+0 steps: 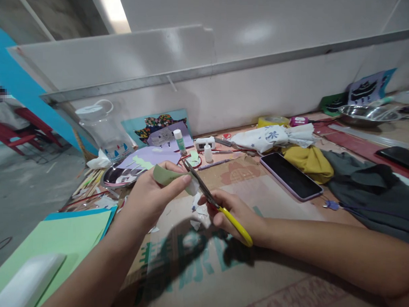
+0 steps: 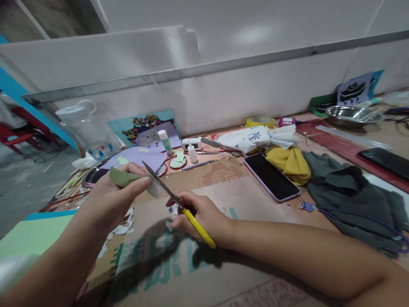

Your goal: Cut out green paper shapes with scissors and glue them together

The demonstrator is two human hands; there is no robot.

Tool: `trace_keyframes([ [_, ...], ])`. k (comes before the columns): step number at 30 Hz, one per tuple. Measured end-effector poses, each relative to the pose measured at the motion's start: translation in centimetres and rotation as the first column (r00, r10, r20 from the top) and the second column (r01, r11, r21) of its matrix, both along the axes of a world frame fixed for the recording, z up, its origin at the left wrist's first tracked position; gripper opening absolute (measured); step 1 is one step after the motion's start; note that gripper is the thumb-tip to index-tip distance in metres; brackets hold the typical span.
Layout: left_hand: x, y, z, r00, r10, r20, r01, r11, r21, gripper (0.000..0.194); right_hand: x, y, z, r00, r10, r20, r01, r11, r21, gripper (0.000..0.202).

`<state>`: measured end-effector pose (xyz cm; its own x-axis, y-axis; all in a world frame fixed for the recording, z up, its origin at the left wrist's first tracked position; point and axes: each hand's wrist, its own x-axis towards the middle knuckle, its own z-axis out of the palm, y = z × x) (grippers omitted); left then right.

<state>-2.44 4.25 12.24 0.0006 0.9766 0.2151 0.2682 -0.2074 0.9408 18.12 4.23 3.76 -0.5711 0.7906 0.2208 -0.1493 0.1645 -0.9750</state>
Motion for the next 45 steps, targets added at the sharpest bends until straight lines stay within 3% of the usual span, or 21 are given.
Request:
trace_keyframes([
  [10,0.3,0.0,0.2,0.998,-0.045,0.052,0.045,0.999,0.011,0.018,0.0,-0.2,0.3,0.999,-0.042,-0.019,0.042,0.999,-0.007,0.059],
  [19,0.5,-0.3,1.2,0.995,0.009,-0.102,-0.005,0.999,0.037,0.014,0.1,0.2,-0.9,1.0,-0.012,0.009,0.012,1.0,0.02,0.068],
  [27,0.3,-0.2,0.6,1.0,0.009,-0.017,-0.008,1.0,0.02,0.028,0.0,0.3,-0.3,1.0,0.016,0.022,-0.015,1.0,-0.026,0.064],
  [36,0.3,-0.3,1.0,0.995,0.018,-0.094,-0.016,1.0,0.027,0.026,0.0,0.1,0.1,1.0,0.024,0.004,-0.023,0.997,-0.079,0.057],
  [45,-0.3,0.0,0.3,0.999,-0.027,-0.043,0.026,0.999,-0.025,0.025,0.0,0.2,0.0,1.0,0.023,-0.01,-0.023,0.998,-0.06,0.056],
])
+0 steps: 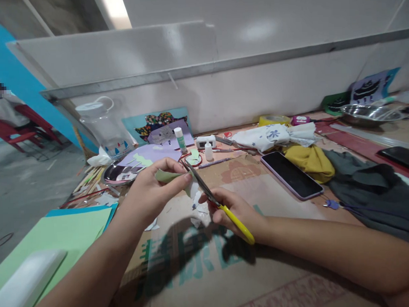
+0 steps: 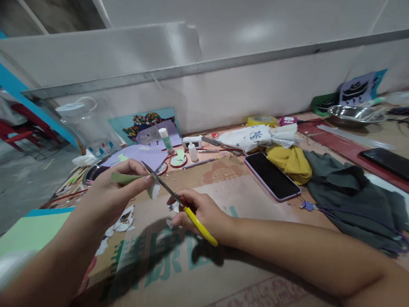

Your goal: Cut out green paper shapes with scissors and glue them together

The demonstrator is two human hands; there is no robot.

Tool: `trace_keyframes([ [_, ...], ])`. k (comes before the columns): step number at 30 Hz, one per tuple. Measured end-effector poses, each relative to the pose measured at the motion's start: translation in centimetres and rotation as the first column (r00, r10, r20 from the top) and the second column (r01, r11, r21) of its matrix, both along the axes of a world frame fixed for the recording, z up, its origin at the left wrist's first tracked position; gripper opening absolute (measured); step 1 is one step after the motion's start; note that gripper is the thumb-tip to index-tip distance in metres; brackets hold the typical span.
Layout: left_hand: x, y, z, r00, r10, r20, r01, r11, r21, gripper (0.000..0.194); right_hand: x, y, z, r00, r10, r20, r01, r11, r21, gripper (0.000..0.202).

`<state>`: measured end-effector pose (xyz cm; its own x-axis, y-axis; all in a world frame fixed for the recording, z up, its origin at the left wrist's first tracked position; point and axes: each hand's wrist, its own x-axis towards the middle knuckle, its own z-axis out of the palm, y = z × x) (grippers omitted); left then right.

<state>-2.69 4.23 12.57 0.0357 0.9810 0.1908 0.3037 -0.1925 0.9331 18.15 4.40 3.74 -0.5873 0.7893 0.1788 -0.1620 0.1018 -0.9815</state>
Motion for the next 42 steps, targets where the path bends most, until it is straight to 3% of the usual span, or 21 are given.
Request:
trace_keyframes([
  [21,-0.2,0.0,-0.1,1.0,0.0,-0.022,0.001,1.0,0.028,0.025,-0.1,0.3,-0.6,0.999,-0.031,0.027,0.03,0.999,0.031,0.05],
  [28,0.3,-0.1,0.3,0.999,0.046,-0.01,-0.045,0.999,0.018,0.027,-0.1,-0.3,0.1,0.997,-0.081,-0.01,0.081,0.997,0.01,0.062],
  [35,0.8,0.2,-0.2,0.994,0.011,0.107,-0.008,1.0,-0.023,0.028,-0.6,0.7,-1.8,0.989,-0.124,-0.079,0.124,0.992,0.001,0.056],
  [42,0.6,0.5,-0.9,0.998,0.061,0.025,-0.062,0.998,0.003,0.029,-0.6,1.7,-2.3,0.975,-0.202,-0.093,0.206,0.978,0.037,0.049],
])
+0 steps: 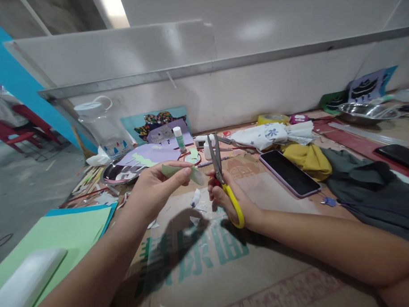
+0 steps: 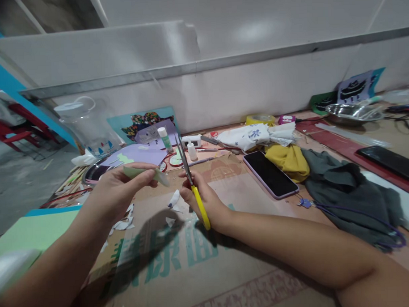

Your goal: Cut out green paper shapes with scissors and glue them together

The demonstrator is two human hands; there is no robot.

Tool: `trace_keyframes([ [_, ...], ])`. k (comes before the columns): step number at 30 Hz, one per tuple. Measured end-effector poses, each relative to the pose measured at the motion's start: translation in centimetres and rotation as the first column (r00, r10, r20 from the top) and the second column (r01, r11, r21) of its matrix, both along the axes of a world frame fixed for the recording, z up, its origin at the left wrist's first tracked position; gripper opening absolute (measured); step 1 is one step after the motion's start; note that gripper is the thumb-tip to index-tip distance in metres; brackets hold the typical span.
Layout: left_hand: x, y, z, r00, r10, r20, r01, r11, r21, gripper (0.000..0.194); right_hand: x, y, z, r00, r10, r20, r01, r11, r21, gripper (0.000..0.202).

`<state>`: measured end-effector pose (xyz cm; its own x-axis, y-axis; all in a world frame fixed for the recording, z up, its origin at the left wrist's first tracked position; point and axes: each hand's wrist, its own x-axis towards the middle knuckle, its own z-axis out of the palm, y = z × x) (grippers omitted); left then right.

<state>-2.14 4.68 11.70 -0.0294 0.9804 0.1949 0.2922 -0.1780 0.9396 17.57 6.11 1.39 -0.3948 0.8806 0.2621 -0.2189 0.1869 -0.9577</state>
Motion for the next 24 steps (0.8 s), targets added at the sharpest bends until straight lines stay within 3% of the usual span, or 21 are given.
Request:
trace_keyframes([
  [6,0.3,0.2,-0.6,0.987,-0.048,-0.153,0.04,0.998,-0.051,0.031,0.0,-0.4,1.2,0.995,0.013,-0.099,-0.016,0.999,-0.036,0.057],
  [11,1.6,0.0,-1.3,0.957,-0.133,-0.256,0.118,0.99,-0.075,0.028,-0.1,-0.4,2.2,0.997,-0.065,-0.042,0.065,0.998,-0.001,0.051],
  [15,1.8,0.3,-2.0,0.952,-0.23,-0.204,0.21,0.971,-0.118,0.032,-0.1,-0.3,2.2,0.994,-0.11,-0.024,0.112,0.991,0.074,0.034],
  [19,1.3,0.9,-2.9,0.932,-0.347,-0.103,0.317,0.919,-0.233,0.042,0.1,0.2,2.3,0.988,-0.149,-0.037,0.153,0.981,0.118,0.03],
  [24,1.3,1.1,-3.4,0.936,-0.332,-0.115,0.297,0.922,-0.247,0.042,0.0,0.5,2.3,0.98,-0.195,-0.045,0.199,0.974,0.11,0.03],
])
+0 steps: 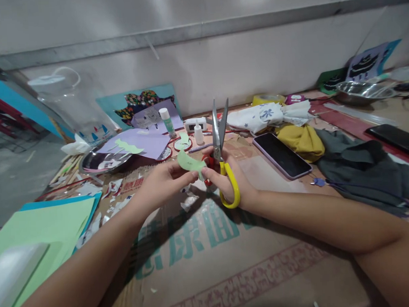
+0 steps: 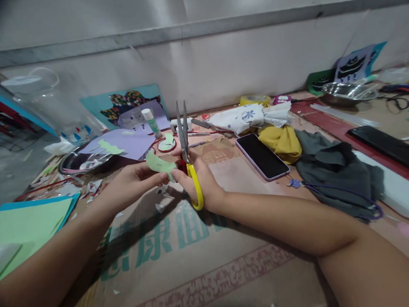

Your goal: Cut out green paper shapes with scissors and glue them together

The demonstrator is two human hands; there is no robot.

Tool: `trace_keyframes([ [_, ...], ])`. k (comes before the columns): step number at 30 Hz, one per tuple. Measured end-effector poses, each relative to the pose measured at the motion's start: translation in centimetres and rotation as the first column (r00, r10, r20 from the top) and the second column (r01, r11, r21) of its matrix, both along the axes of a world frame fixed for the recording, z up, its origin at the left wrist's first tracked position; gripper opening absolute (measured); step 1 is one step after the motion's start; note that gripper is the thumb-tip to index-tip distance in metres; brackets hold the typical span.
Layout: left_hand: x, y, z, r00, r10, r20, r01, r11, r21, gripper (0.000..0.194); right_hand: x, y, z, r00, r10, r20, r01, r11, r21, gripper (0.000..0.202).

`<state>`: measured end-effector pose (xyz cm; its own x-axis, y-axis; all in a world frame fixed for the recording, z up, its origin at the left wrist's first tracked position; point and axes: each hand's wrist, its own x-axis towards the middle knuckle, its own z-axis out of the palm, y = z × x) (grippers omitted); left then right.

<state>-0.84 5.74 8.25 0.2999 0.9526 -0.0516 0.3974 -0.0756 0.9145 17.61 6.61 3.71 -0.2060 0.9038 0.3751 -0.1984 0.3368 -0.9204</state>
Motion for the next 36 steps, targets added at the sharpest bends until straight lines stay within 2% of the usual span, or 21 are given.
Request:
trace_keyframes([
  [5,0.2,-0.2,0.5,0.999,0.02,-0.042,-0.016,0.997,0.08,0.036,0.1,-0.1,-0.2,0.998,0.056,-0.012,-0.056,0.998,-0.025,0.037],
  [9,-0.7,0.1,1.6,0.991,0.128,-0.038,-0.123,0.985,0.117,0.027,0.4,-0.2,-0.5,0.986,0.167,0.013,-0.166,0.985,-0.051,0.044],
  [13,-2.0,0.3,3.0,0.976,0.214,0.039,-0.218,0.958,0.188,0.028,0.5,-0.6,-0.7,0.969,0.246,0.038,-0.241,0.965,-0.103,0.054],
  [21,-3.3,-0.5,4.6,0.952,0.274,0.135,-0.301,0.918,0.258,0.025,0.7,-2.3,1.4,0.913,0.375,0.159,-0.352,0.923,-0.156,0.066],
  [24,-3.2,-0.8,4.8,0.941,0.293,0.169,-0.33,0.906,0.266,0.027,0.8,-2.6,1.4,0.899,0.394,0.192,-0.363,0.915,-0.177,0.067],
  [27,-2.5,-1.0,4.7,0.92,0.307,0.244,-0.368,0.89,0.268,0.027,0.8,-2.7,0.7,0.911,0.379,0.16,-0.353,0.92,-0.169,0.064],
  [30,-1.3,-1.1,4.1,0.917,0.295,0.268,-0.36,0.901,0.241,0.025,0.5,-2.5,-0.1,0.953,0.294,0.067,-0.283,0.949,-0.14,0.054],
  [33,0.1,-1.1,2.8,0.935,0.266,0.234,-0.31,0.934,0.179,0.025,0.2,-1.8,-0.4,0.981,0.185,-0.053,-0.189,0.979,-0.082,0.048],
  [36,1.3,-1.1,1.1,0.946,0.227,0.231,-0.253,0.963,0.092,0.029,-0.1,-1.0,-0.3,0.994,0.072,-0.084,-0.075,0.996,-0.037,0.049],
])
